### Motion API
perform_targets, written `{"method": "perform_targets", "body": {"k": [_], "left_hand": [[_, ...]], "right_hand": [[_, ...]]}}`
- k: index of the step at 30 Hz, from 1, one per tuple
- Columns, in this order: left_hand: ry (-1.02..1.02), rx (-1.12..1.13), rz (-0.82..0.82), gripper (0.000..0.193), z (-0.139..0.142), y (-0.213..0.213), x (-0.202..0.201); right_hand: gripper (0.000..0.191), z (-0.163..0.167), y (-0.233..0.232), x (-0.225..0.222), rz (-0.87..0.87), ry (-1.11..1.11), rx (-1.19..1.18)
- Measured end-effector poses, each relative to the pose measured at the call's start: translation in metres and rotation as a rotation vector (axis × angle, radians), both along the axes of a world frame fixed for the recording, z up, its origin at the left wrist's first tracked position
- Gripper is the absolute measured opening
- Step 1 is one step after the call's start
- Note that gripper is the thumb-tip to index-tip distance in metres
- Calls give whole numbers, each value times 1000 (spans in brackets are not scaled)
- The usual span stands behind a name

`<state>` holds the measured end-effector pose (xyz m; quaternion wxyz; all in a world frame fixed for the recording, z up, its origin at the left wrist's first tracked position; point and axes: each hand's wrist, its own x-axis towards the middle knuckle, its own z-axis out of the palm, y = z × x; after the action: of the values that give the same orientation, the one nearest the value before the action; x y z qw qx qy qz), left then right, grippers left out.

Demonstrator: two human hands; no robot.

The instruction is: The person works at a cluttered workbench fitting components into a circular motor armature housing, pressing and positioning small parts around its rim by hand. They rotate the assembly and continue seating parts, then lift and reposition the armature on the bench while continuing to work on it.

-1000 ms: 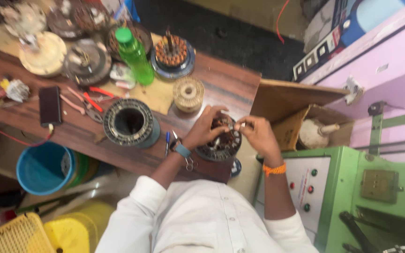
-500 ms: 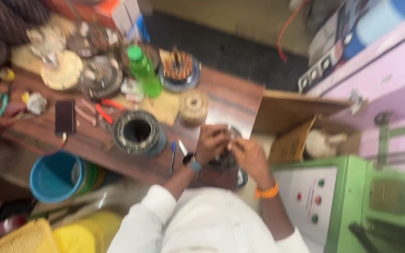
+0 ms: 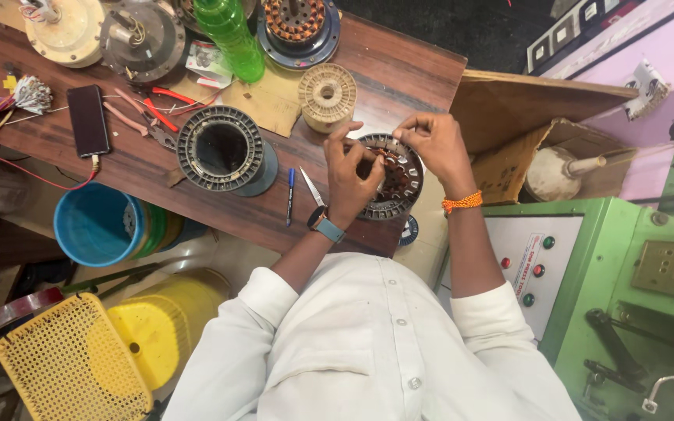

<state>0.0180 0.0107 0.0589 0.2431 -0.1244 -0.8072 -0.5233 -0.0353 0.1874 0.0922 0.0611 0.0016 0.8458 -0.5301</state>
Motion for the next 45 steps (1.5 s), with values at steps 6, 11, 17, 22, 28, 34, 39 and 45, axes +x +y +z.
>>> {"method": "perform_targets", "body": {"k": [6,11,17,22,28,34,39,45], "left_hand": [[-59,-130,-199,16,1,-9,-21],[-98,-86,-357,21,-3,-13,-42],[-207,-20,-549,47,-3,-21,-60],[-433,99,-662,59,-4,-23,-72],[-409,137,-710,67,-13,-22,-79],[-439,273,-767,65,-19,-21,-74],[-333,136,-862,36,-20,-27,-82],[-442,146,-1071,36,-14,-35,-95]], "right_hand": [[7,-29,9,-16,15,-168,-289],[7,-40,24,-16,-31,-166,-265],[11,-42,41,-12,-114,-178,-244],[16,-27,50,0,-149,-139,-138],[19,18,61,26,-104,-245,-58],[15,30,33,30,67,-32,-91],[16,16,-8,61,8,50,124],[12,10,-20,81,-21,160,176]]}}
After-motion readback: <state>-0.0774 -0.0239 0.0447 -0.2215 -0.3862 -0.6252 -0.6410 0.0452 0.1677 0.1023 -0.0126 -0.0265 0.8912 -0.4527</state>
